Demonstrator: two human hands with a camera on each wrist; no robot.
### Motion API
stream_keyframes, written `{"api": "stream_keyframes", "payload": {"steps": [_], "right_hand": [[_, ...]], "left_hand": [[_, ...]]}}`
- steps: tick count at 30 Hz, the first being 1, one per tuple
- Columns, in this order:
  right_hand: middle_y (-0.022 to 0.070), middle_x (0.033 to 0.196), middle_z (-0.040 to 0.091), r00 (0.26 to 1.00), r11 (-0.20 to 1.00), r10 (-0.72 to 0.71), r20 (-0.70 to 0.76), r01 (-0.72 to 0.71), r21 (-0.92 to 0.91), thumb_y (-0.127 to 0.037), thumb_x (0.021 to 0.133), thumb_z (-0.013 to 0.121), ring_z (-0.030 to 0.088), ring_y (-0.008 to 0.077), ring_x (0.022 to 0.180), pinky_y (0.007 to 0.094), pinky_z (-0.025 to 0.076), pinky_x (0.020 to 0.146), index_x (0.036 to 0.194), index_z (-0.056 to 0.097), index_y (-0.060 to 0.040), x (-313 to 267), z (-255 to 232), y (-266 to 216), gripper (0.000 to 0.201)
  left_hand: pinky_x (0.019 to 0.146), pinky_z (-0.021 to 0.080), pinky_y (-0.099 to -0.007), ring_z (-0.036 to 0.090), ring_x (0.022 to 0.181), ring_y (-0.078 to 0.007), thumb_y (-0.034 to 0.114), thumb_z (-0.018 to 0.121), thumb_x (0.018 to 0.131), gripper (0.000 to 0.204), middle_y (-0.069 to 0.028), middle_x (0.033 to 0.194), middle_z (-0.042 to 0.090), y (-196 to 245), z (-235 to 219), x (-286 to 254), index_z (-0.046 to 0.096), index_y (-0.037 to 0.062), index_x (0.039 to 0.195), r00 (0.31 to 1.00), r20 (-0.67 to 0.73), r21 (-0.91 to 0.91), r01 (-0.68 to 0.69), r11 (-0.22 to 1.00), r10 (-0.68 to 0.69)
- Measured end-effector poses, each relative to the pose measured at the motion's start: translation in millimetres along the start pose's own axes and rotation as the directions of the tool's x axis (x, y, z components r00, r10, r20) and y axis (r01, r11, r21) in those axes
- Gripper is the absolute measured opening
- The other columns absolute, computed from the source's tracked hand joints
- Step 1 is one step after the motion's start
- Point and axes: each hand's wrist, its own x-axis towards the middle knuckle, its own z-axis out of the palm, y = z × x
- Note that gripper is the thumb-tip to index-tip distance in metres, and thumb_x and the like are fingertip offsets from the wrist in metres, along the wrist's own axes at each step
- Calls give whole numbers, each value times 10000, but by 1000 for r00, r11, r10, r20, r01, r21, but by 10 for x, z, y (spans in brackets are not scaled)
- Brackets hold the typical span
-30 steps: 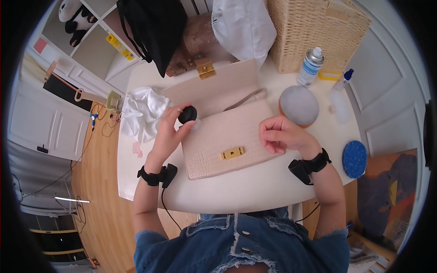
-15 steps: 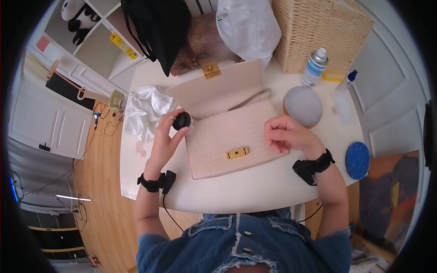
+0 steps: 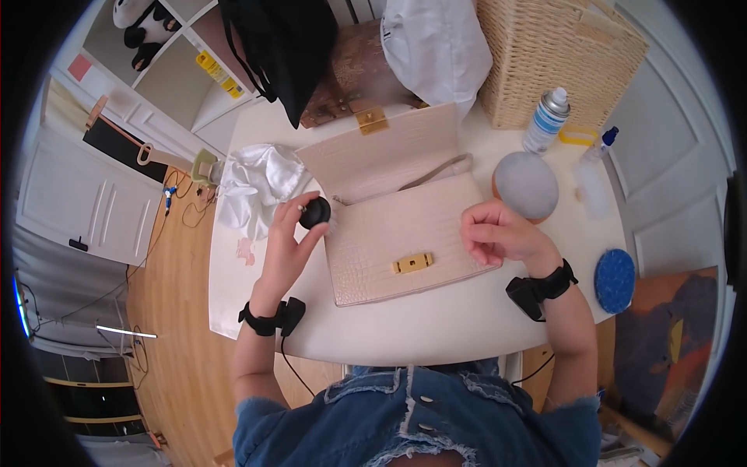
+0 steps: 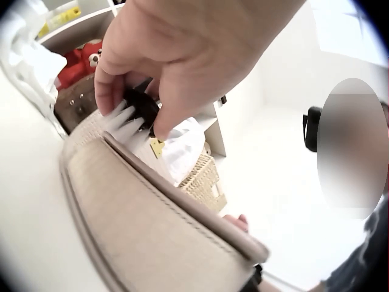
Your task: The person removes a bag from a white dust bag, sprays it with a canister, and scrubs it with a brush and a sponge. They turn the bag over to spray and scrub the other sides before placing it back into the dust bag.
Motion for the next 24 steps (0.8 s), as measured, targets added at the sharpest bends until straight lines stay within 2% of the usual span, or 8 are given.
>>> {"api": "stream_keyframes", "payload": {"steps": [1, 4, 5, 8, 15, 17, 21, 24], "right_hand": [[58, 593, 566, 1000, 1000, -6, 0, 6, 6, -157, 941, 550, 478, 71, 429, 188, 361, 377, 771, 565, -9, -2, -1, -8, 226], [60, 590, 563, 1000, 999, 0, -14, 0, -47, -148, 940, 543, 483, 74, 433, 190, 361, 378, 769, 563, -9, -10, 17, -26, 222], [60, 590, 563, 1000, 999, 0, -14, -1, -46, -148, 940, 543, 483, 74, 433, 190, 361, 378, 769, 563, -9, -13, 14, -23, 222], [28, 601, 575, 1000, 999, 4, -4, -5, -39, -168, 948, 533, 459, 49, 422, 175, 319, 368, 774, 562, -42, -1, 0, 1, 217], [42, 604, 571, 1000, 1000, -17, 12, 17, 10, -160, 954, 533, 463, 59, 429, 178, 343, 381, 777, 562, -35, -1, 14, -10, 219], [44, 607, 572, 999, 999, -30, 22, 29, 19, -160, 956, 535, 464, 60, 430, 179, 350, 383, 777, 562, -33, 0, 12, -6, 221], [47, 611, 575, 999, 999, -31, 25, 30, 36, -164, 957, 539, 462, 61, 430, 180, 357, 384, 780, 564, -30, 3, 5, 7, 223], [46, 608, 574, 1000, 999, -21, 19, 20, 27, -168, 956, 541, 462, 60, 429, 179, 355, 385, 782, 566, -32, 1, 2, 4, 222]], "left_hand": [[884, 450, -321, 582, 968, -196, 19, 712, 784, 459, -105, 1095, 614, -52, 43, 7, 563, 22, 1218, 995, -38, -51, 89, 995, -91], [861, 447, -295, 576, 957, -156, 27, 722, 778, 475, -85, 1067, 614, -91, 87, -87, 566, 31, 1227, 997, 51, -209, 70, 975, -61], [854, 446, -282, 576, 961, -161, 35, 736, 762, 489, -75, 1055, 614, 75, 20, -115, 569, 34, 1222, 993, 111, -101, 37, 994, -25], [830, 458, -327, 561, 919, -264, 84, 744, 742, 488, -108, 1049, 611, 274, -57, -196, 581, 51, 1200, 974, 225, -151, 18, 988, 17], [824, 459, -298, 563, 910, -226, 55, 708, 744, 353, -99, 1051, 604, 159, 36, -111, 566, 26, 1065, 987, 62, 46, -150, 988, 147], [813, 447, -271, 552, 892, -174, 38, 667, 769, 256, -81, 1003, 597, 113, 156, -72, 541, 20, 992, 992, 85, -390, 114, 914, -88], [764, 450, -244, 553, 837, -113, -12, 635, 777, 180, -30, 957, 591, 115, 147, -14, 557, 28, 935, 986, 167, -326, 42, 944, 14], [787, 465, -288, 586, 871, -204, -3, 674, 741, 173, -70, 926, 598, 304, 108, -150, 595, 41, 888, 922, 351, -379, -20, 925, 164]]}}
